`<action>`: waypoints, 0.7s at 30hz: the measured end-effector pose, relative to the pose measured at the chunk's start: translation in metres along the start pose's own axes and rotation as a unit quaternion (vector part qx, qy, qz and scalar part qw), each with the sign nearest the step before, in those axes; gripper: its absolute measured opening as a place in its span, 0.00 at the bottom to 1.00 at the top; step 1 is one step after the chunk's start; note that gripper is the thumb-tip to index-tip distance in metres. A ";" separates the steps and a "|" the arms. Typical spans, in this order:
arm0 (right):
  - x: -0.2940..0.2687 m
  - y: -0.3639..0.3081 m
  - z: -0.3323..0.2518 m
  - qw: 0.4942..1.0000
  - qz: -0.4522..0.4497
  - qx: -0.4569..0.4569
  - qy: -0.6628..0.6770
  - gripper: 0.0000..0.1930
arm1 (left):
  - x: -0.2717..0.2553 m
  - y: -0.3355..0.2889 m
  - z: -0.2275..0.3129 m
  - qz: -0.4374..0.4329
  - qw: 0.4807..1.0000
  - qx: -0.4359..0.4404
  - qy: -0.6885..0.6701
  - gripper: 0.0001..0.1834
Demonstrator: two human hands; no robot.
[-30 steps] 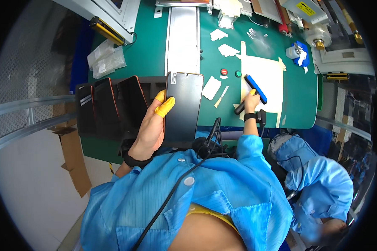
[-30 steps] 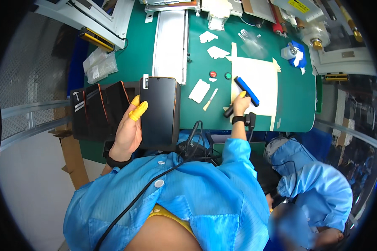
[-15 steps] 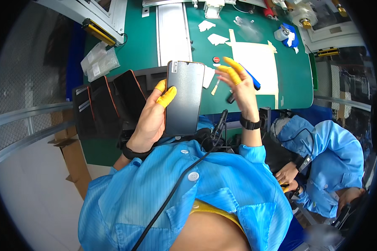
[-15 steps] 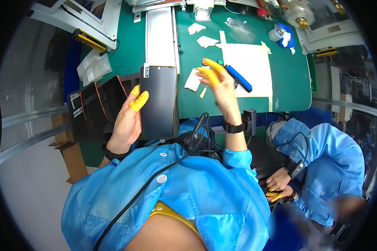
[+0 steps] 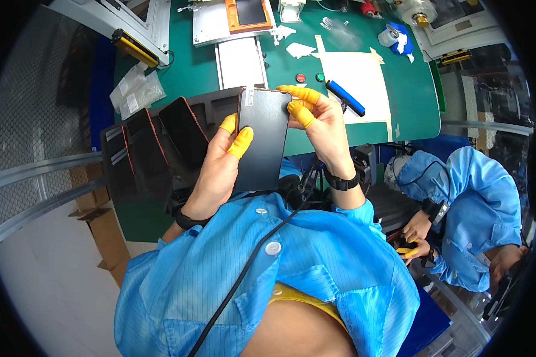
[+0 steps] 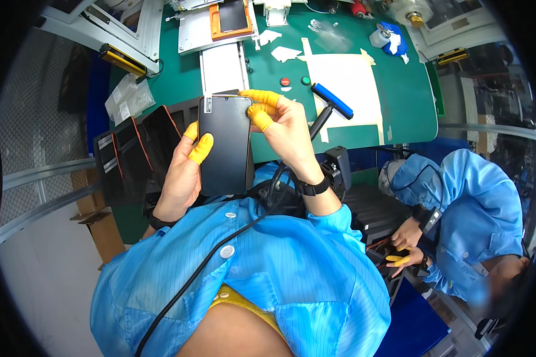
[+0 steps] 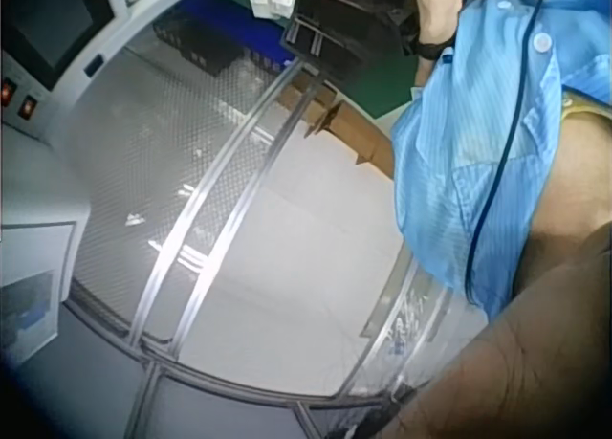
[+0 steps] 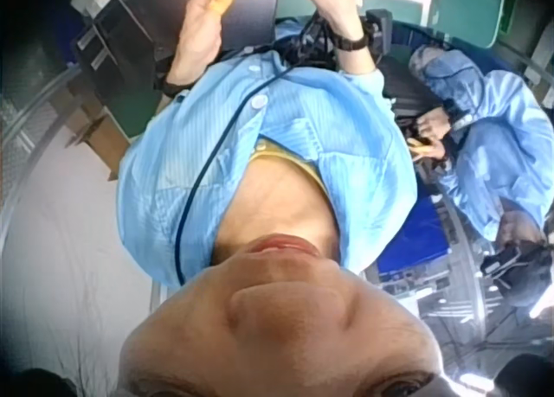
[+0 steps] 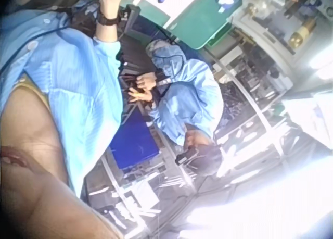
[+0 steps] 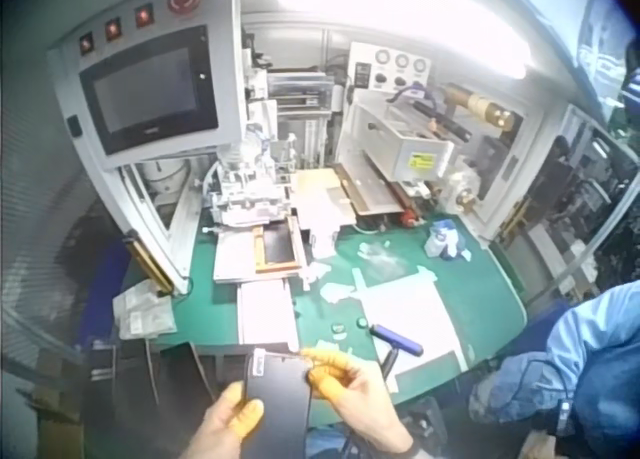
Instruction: Applying screen protectors or internal layers to smartphone components using a manual roller and alignment jig.
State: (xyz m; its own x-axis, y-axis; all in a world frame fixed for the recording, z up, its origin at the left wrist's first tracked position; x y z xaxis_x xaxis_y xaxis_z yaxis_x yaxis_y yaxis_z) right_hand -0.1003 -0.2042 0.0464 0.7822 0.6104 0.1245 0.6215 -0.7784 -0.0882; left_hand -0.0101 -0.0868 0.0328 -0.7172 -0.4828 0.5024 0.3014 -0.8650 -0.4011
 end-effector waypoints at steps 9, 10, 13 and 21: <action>-0.004 -0.011 0.010 0.999 0.026 0.037 0.013 0.12 | -0.003 -0.004 -0.009 -0.022 0.998 -0.011 0.051 0.16; -0.004 -0.012 0.012 0.999 0.017 0.030 0.010 0.12 | -0.004 -0.004 -0.013 -0.021 0.999 -0.025 0.036 0.16; -0.004 -0.015 0.013 0.999 0.026 0.029 -0.002 0.12 | -0.004 -0.004 -0.017 -0.026 0.999 -0.029 0.034 0.16; -0.010 -0.021 0.011 0.991 0.002 0.050 0.127 0.13 | 0.004 -0.012 -0.003 -0.023 0.999 -0.022 -0.016 0.16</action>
State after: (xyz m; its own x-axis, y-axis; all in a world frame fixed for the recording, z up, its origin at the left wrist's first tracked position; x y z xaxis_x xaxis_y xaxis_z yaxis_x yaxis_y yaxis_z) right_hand -0.1209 -0.1927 0.0359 0.7563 0.5415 0.3673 0.6298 -0.7545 -0.1846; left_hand -0.0183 -0.0779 0.0375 -0.7083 -0.4482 0.5453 0.2409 -0.8796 -0.4101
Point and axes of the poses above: each hand's wrist, its own y-axis towards the middle knuckle, its own x-axis out of the palm, z = x × y, the point moved 9 cm from there along y, towards the middle knuckle, and after that the axes turned 4 degrees about -x, right-handed, at the moved point
